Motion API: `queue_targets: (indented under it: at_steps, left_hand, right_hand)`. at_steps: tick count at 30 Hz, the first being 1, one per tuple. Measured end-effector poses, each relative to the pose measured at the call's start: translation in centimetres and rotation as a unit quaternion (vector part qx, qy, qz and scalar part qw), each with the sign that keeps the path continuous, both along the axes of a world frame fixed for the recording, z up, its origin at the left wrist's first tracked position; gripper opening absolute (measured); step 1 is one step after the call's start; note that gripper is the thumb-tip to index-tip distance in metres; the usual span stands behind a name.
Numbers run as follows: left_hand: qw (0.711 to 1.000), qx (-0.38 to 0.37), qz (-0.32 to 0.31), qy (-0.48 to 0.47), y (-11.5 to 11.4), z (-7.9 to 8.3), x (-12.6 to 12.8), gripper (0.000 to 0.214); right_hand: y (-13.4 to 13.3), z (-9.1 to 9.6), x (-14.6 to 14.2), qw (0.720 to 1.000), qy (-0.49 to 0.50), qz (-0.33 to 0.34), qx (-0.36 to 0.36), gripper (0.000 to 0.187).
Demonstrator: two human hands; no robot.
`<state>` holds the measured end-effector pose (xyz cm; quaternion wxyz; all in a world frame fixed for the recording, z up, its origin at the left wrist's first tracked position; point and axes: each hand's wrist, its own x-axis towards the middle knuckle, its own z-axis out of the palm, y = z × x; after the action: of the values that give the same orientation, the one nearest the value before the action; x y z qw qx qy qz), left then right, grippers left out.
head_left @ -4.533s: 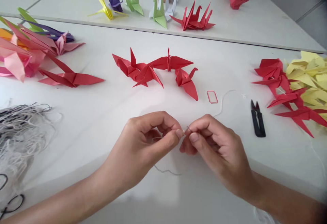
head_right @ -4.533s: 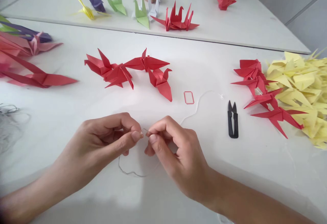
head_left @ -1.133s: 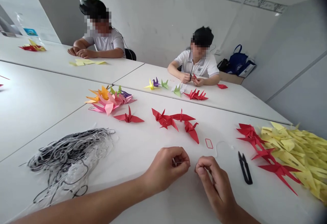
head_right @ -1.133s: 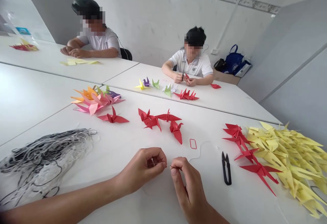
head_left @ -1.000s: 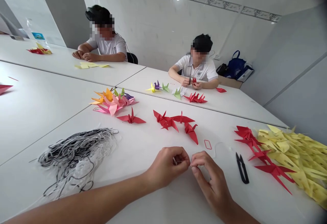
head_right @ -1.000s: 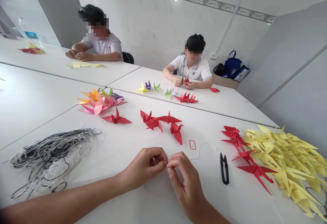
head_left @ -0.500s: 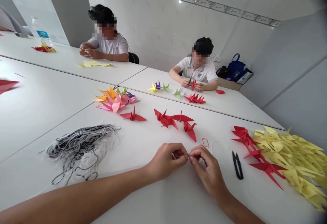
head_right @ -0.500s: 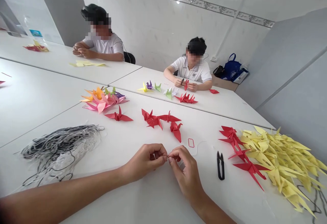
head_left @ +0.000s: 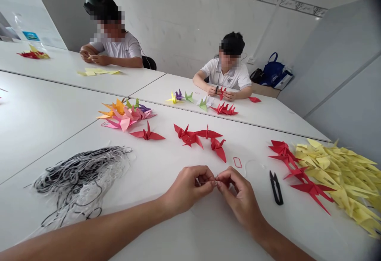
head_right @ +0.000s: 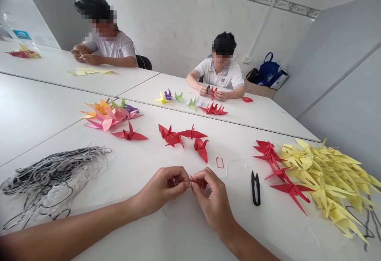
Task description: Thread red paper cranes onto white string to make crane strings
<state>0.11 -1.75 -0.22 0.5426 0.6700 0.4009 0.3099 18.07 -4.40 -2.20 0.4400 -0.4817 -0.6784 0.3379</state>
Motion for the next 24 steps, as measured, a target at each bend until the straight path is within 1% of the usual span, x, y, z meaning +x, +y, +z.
queue_targets:
  at_steps: [6, 9, 15, 20, 24]
  left_hand:
    - [1.0, -0.011, -0.001, -0.007, -0.01, -0.09, -0.03, 0.014]
    - [0.999, -0.028, 0.005, -0.016, 0.04, -0.12, -0.08, 0.015]
    - [0.995, -0.059, 0.03, -0.069, 0.25, -0.24, -0.18, 0.017]
    - [0.995, -0.064, 0.027, -0.067, 0.29, -0.2, -0.17, 0.015]
    - [0.995, -0.068, 0.025, -0.068, 0.25, -0.08, -0.19, 0.016]
  right_hand:
    - [-0.14, 0.04, 0.01, 1.0, 0.017, 0.012, -0.003, 0.015]
    - [-0.17, 0.03, 0.05, 1.0, 0.022, 0.011, -0.008, 0.015]
    - [-0.31, 0.23, 0.18, 0.998, 0.032, 0.012, -0.046, 0.017]
    - [-0.41, 0.24, 0.22, 0.997, 0.039, 0.018, -0.072, 0.023]
    - [-0.36, 0.09, 0.29, 0.996, 0.042, 0.02, -0.077, 0.022]
